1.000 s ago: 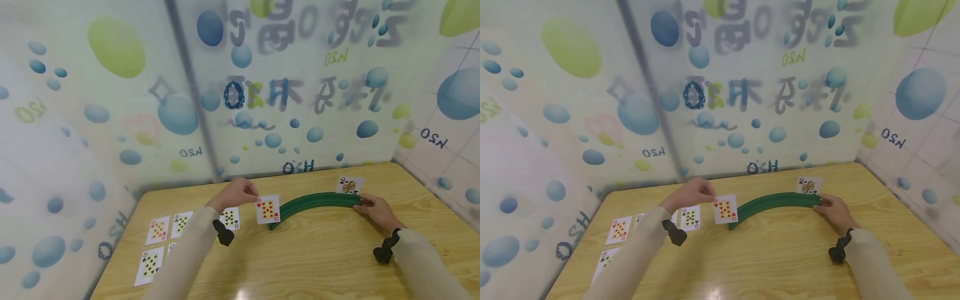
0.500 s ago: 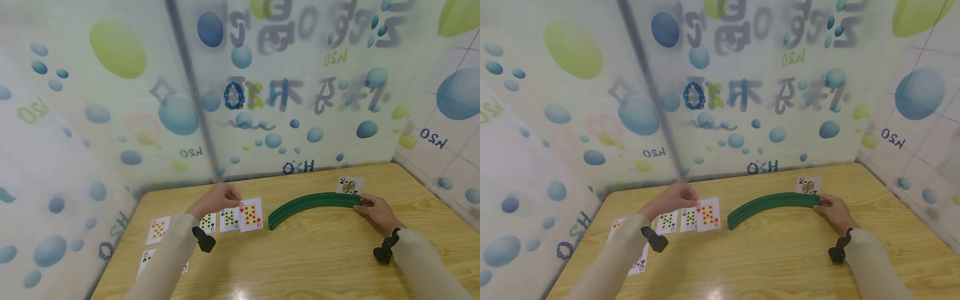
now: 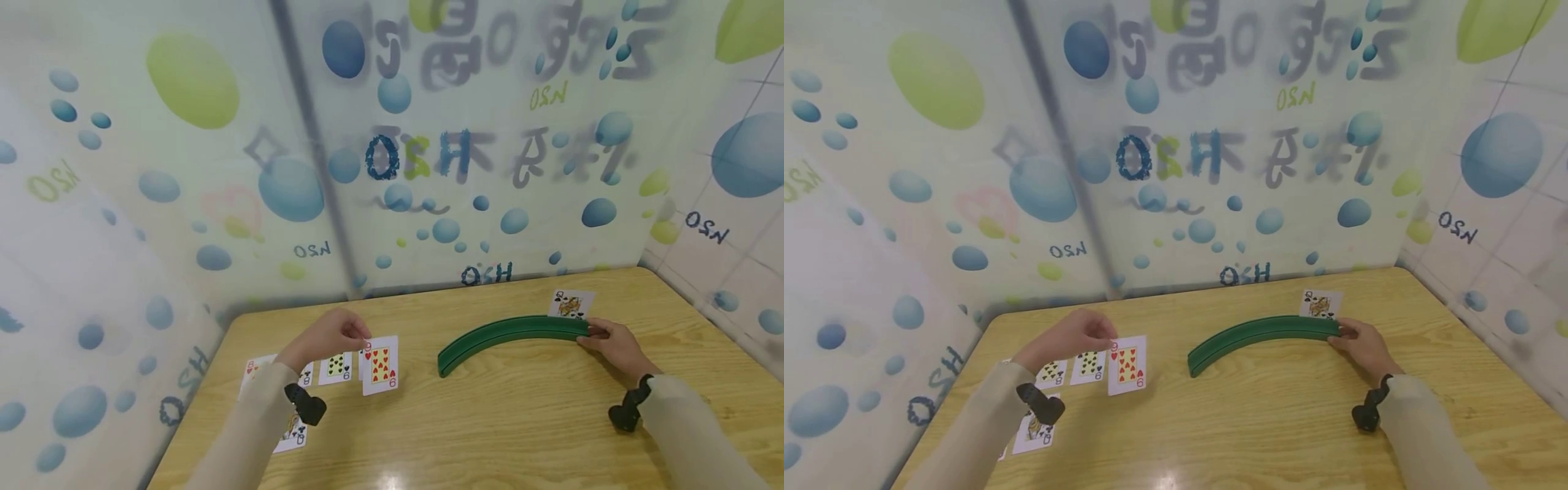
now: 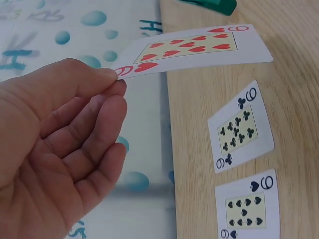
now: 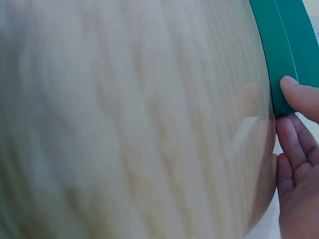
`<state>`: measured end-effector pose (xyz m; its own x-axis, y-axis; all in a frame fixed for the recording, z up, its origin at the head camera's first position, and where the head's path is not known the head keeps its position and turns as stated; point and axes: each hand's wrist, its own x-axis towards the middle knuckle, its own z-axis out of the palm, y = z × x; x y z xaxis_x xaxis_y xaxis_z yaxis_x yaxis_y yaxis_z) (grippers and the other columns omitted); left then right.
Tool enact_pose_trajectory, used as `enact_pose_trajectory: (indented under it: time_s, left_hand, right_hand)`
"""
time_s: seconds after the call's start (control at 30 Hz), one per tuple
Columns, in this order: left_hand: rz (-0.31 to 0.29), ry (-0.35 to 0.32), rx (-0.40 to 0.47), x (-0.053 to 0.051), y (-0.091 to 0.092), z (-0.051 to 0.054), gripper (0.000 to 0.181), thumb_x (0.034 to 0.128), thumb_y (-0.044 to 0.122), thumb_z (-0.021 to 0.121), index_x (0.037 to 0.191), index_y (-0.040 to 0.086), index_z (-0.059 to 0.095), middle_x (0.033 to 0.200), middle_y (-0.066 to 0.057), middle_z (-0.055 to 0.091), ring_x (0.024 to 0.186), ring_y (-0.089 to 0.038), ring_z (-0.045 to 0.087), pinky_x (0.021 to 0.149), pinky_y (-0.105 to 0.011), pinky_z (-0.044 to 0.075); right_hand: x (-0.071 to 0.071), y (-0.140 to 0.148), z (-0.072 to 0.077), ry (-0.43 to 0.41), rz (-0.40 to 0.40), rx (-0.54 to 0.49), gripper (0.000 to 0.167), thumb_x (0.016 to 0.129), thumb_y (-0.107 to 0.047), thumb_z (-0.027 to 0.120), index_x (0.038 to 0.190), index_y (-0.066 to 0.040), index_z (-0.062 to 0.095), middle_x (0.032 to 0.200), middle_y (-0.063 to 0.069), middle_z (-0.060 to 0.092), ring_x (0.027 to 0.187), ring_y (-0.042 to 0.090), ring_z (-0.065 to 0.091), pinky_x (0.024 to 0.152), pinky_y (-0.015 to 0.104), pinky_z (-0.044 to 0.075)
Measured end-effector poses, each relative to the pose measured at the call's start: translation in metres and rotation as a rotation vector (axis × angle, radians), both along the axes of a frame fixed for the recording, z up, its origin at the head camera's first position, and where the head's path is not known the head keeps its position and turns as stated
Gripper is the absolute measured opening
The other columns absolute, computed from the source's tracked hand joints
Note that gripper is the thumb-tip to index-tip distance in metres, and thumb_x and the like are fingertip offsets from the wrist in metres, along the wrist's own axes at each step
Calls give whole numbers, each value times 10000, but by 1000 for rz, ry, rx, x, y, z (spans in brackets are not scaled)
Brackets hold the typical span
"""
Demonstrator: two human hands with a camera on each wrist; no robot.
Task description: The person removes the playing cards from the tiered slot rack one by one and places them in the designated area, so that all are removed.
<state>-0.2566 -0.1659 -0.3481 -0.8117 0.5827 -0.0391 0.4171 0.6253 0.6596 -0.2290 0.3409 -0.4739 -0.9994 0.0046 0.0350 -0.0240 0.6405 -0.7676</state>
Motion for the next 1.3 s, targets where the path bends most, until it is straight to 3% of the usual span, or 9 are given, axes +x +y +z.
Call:
enact_pose_trajectory:
  time_s: [0.4, 0.7, 1.03, 1.3]
  left_hand:
    - [42, -10, -16, 5, -37, -5, 94, 817, 94, 678, 890, 38, 657, 810, 1, 634, 719, -125, 591, 654, -293, 486]
    - [75, -62, -35, 9, -61, -14, 78, 806, 98, 674, 871, 57, 658, 814, 4, 646, 718, -137, 590, 655, -310, 478]
    - [110, -136, -27, 13, -74, -26, 100, 791, 84, 679, 869, 27, 651, 817, -25, 642, 722, -161, 590, 667, -330, 481]
    - [137, -144, -40, 15, -79, -41, 91, 779, 52, 676, 854, 6, 658, 784, -22, 643, 704, -145, 580, 652, -312, 478]
  right_hand:
    - [0, 0, -3, 17, -6, 8, 638, 909, -230, 583, 1301, 194, 312, 1166, 393, 433, 1003, 457, 484, 809, 508, 422]
    - [-1, 1, -4, 26, -7, 4, 627, 906, -221, 588, 1299, 190, 323, 1156, 385, 447, 995, 445, 492, 807, 504, 422]
    - [-1, 2, -6, 14, -16, 10, 635, 903, -231, 590, 1295, 194, 325, 1151, 385, 449, 996, 449, 489, 809, 506, 419]
    - [-1, 1, -5, 7, -14, 9, 636, 906, -235, 583, 1297, 193, 320, 1170, 393, 435, 1016, 458, 482, 821, 511, 417]
